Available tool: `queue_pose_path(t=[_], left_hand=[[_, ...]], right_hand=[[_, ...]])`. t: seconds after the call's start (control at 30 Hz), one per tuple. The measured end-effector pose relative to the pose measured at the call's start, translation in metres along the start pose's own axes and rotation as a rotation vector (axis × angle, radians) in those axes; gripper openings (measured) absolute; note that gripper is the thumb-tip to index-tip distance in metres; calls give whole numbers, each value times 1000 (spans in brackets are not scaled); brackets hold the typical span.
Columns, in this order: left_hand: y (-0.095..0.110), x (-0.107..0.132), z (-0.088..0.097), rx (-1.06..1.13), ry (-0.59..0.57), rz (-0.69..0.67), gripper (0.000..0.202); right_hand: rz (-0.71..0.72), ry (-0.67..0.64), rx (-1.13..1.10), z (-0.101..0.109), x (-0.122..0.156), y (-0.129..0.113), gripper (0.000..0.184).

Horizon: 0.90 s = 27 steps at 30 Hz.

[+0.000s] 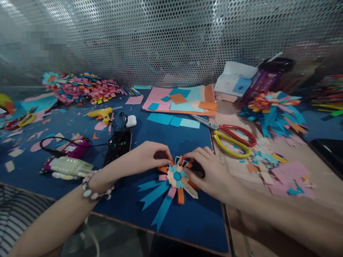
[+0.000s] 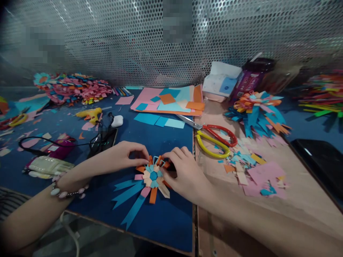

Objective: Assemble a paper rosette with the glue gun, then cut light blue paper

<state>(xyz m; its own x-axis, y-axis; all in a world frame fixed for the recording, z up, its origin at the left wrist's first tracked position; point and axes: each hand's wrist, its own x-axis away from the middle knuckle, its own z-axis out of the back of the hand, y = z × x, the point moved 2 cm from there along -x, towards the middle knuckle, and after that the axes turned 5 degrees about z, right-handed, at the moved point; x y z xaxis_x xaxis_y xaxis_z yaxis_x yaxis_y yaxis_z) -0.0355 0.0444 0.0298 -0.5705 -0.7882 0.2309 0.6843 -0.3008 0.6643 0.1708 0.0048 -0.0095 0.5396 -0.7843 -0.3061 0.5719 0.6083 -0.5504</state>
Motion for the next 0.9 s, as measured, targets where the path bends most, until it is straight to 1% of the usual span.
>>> queue_pose_path(t=[0.17, 0.33, 0.47, 0.53, 0.57, 0.63, 0.7, 0.77, 0.8, 0.9], left_hand=[[1, 0, 1, -30, 26, 26, 23], [1, 1, 2, -48, 38, 58, 24], [0, 1, 3, -58, 67, 77, 26], [-2, 2, 3, -75, 97, 92, 26], [-3, 2, 3, -87, 113, 96, 25], [-4, 2, 2, -109, 132, 97, 25], [-4, 2, 1, -111, 139, 96, 26], [-1, 2, 0, -68, 118, 108, 27], [1, 2, -1, -32, 92, 119, 27], [5, 4, -3, 53, -22, 156, 27]], right_hand=[[-40, -27, -14, 3, 0, -2, 22], [-76, 32, -80, 0, 2, 4, 25], [-195, 73, -167, 1, 3, 10, 26], [-231, 92, -197, 2, 4, 11, 26], [-232, 102, -206, 3, 5, 10, 26], [-191, 114, -178, 4, 6, 6, 29], [-118, 106, -86, 4, 7, 1, 42], [-67, 91, 15, 3, 7, -4, 56], [-62, 86, 43, 2, 8, -6, 59], [-79, 64, 28, 1, 8, -6, 57]])
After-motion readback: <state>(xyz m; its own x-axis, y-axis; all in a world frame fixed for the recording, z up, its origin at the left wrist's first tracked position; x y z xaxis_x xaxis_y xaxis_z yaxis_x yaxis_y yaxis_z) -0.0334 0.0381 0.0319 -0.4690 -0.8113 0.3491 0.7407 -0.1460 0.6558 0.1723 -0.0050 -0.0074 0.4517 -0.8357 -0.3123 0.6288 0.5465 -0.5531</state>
